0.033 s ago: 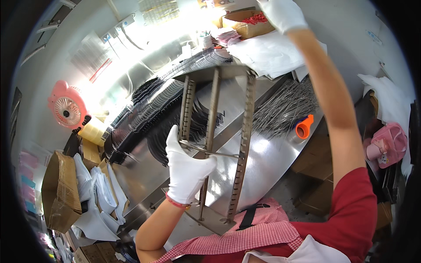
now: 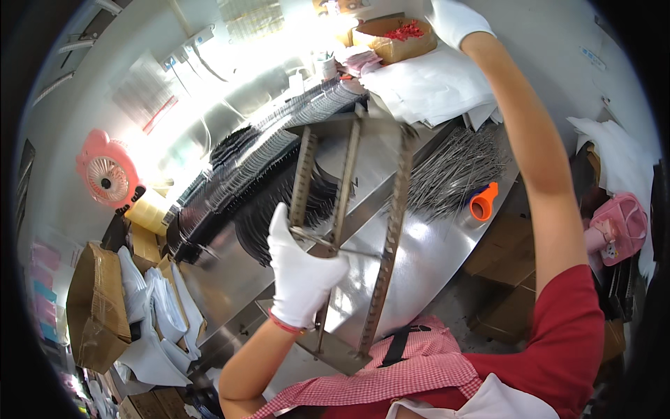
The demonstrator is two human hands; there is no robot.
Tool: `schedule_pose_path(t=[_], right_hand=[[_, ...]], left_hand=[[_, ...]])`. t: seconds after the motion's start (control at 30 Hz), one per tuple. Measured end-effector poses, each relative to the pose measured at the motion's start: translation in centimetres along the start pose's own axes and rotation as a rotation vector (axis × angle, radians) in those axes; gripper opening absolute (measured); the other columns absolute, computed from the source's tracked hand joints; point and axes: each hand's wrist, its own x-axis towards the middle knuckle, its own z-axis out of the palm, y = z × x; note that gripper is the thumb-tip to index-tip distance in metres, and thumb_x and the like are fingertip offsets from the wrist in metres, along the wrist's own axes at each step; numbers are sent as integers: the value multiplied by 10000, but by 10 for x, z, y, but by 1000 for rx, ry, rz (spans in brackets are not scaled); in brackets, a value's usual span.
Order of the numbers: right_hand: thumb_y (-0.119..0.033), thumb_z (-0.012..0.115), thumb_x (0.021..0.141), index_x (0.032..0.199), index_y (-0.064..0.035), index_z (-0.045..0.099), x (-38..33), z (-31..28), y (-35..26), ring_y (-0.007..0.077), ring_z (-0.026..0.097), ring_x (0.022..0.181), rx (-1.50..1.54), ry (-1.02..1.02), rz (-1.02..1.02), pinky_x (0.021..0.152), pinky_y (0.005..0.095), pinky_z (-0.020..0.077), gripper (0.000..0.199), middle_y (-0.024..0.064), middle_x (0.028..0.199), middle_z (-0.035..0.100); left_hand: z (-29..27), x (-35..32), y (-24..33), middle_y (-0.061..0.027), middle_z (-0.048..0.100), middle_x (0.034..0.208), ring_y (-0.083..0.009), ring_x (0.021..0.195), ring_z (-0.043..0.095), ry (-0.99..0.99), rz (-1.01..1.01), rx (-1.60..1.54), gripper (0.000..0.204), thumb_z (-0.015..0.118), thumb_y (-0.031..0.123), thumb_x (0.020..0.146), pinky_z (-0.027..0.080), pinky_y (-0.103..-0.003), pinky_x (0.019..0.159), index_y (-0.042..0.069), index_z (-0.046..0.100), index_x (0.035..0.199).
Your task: The person assembles hair extensions by inserting wefts into a metal jig, securing them with a red clip, and placing the finished units onto a rolling rack. The process is repeated continuously with new wefts taken from a stack on the table.
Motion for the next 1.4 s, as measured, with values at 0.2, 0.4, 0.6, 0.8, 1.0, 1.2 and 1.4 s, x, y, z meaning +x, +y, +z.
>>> schedule_pose_path(t=[0.2, 0.4, 0.6, 0.8, 1.0, 1.2, 1.4], right_hand=[[-503, 838, 655, 1308, -110, 630, -110, -42, -115, 360, 563, 1214, 516, -264, -828, 1027, 474, 436, 789, 163, 1277, 626], [-231, 807, 609, 1411, -143, 541, -253, 6, -201, 397, 585, 1134, 650, -566, -986, 992, 468, 461, 850, 207, 1254, 589], [-208, 797, 524, 1354, -204, 621, -350, 89, -218, 415, 618, 1042, 895, -442, -769, 885, 492, 504, 848, 235, 1203, 603], [-420, 869, 566, 1389, -169, 570, -393, 157, -237, 406, 538, 1208, 786, -525, -654, 1011, 512, 426, 911, 213, 1338, 551], [-538, 748, 854, 1425, 1, 427, -285, 187, -231, 267, 605, 1062, 1117, -88, 68, 951, 396, 504, 849, 187, 1337, 537], [-625, 666, 913, 1465, -49, 413, -173, 241, -245, 166, 636, 951, 1496, 80, 145, 865, 321, 523, 836, 127, 1227, 664], [-447, 599, 1012, 1108, -41, 637, -154, 230, -241, 322, 690, 945, 1372, 53, 320, 854, 377, 525, 419, 180, 1015, 708]], left_hand=[[1, -50, -32, -190, 530, 1029, -333, 986, 559, -15, 220, 478, 1306, 879, 299, 534, 460, -425, 921, -153, 144, 1514], [0, -76, -35, -231, 663, 1009, -403, 875, 643, -423, 350, 313, 971, 839, 236, 662, 520, -458, 754, -147, 355, 1411], [-76, -56, -121, -227, 574, 1058, -401, 1017, 568, -22, 648, 529, 483, 726, 88, 671, 472, -476, 887, -37, 569, 1111], [-118, -6, -243, -332, 205, 1594, -488, 1450, 316, 16, 329, 443, 1026, 901, 234, 648, 350, -505, 1169, 21, 388, 1511], [-61, 56, -234, -390, 108, 1608, -508, 1463, 309, 5, 426, 343, 1048, 941, 250, 577, 413, -480, 1135, 109, 469, 1501], [34, 102, -183, -437, 188, 1556, -560, 1458, 254, -7, 447, 310, 907, 932, 298, 581, 217, -577, 1219, 118, 590, 1402], [130, 157, -166, -397, 359, 1478, -492, 1460, 286, 79, 497, 228, 705, 894, 188, 639, 179, -605, 1224, 94, 641, 1291]])
